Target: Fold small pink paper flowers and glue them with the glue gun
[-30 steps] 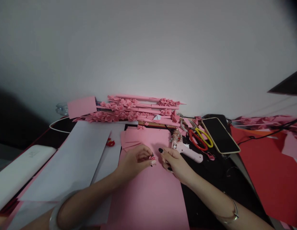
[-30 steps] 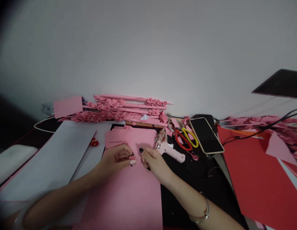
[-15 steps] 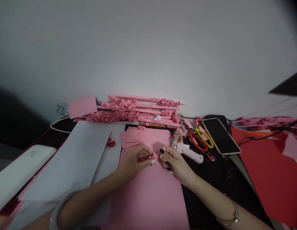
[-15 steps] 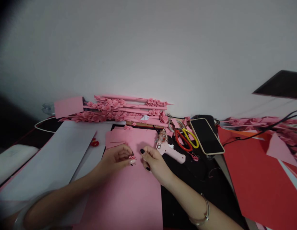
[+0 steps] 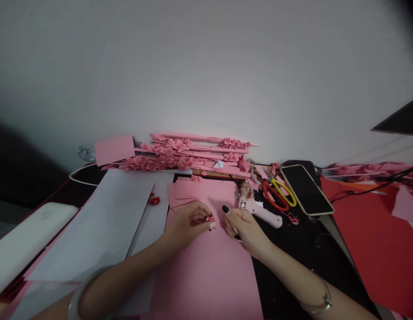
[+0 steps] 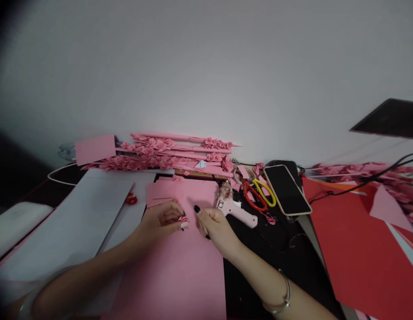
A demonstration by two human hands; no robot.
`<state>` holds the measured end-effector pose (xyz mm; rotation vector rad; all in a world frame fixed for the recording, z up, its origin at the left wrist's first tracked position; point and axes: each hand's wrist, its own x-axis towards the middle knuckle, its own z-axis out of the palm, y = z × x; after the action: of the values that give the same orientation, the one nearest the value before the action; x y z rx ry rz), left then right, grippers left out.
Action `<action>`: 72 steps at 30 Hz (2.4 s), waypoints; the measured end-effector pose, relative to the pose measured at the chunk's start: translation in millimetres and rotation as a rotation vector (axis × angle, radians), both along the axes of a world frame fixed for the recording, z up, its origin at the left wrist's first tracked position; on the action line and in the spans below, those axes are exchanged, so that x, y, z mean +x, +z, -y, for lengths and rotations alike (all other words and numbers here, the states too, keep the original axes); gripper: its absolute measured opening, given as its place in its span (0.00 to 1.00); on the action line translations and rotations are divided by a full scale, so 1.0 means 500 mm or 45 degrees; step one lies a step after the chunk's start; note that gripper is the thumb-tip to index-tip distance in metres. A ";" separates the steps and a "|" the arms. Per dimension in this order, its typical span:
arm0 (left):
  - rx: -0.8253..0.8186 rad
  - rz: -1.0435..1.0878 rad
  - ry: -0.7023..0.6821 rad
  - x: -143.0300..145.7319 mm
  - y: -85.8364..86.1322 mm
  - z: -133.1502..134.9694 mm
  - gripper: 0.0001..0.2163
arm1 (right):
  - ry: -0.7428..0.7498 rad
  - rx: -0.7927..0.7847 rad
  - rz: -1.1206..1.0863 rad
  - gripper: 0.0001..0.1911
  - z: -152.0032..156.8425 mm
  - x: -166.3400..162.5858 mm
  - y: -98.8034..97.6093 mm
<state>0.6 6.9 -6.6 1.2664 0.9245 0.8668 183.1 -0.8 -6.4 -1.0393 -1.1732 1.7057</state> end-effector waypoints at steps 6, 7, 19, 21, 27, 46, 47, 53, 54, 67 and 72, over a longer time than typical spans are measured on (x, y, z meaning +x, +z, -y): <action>0.034 -0.044 0.009 0.001 0.000 0.000 0.08 | -0.034 -0.031 -0.060 0.20 0.001 0.000 -0.003; 0.042 -0.047 0.013 0.001 -0.001 0.000 0.08 | -0.041 -0.017 -0.048 0.21 0.001 0.000 -0.003; -0.005 0.003 0.008 0.001 -0.014 0.000 0.10 | -0.199 0.092 0.250 0.11 0.010 -0.011 0.006; -0.024 -0.001 0.003 0.001 -0.016 0.000 0.11 | -0.178 0.128 0.285 0.10 0.012 -0.012 0.007; -0.035 -0.058 -0.055 0.002 -0.012 0.003 0.12 | -0.140 0.355 0.464 0.11 0.010 -0.014 0.014; -0.010 -0.109 -0.060 -0.001 -0.017 0.003 0.12 | 0.066 0.228 0.470 0.20 0.000 -0.005 0.011; -0.018 -0.102 -0.058 0.000 -0.015 0.003 0.12 | 0.077 0.235 0.467 0.21 -0.001 -0.004 0.012; -0.069 -0.039 -0.043 0.001 -0.001 0.003 0.11 | 0.100 0.266 0.414 0.23 -0.005 0.002 0.011; -0.065 -0.043 -0.042 0.000 0.001 0.003 0.11 | 0.117 0.263 0.411 0.23 -0.005 0.003 0.010; -0.056 0.009 -0.054 -0.002 -0.015 -0.003 0.13 | -0.024 0.222 0.261 0.15 0.004 -0.005 0.004; 0.086 -0.115 -0.112 -0.004 -0.031 0.002 0.12 | -0.020 0.326 0.445 0.09 0.009 -0.012 0.003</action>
<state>-1.3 5.7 -22.3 1.4034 0.9098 0.7824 177.3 -5.2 -5.0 -1.2091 -1.5531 1.3489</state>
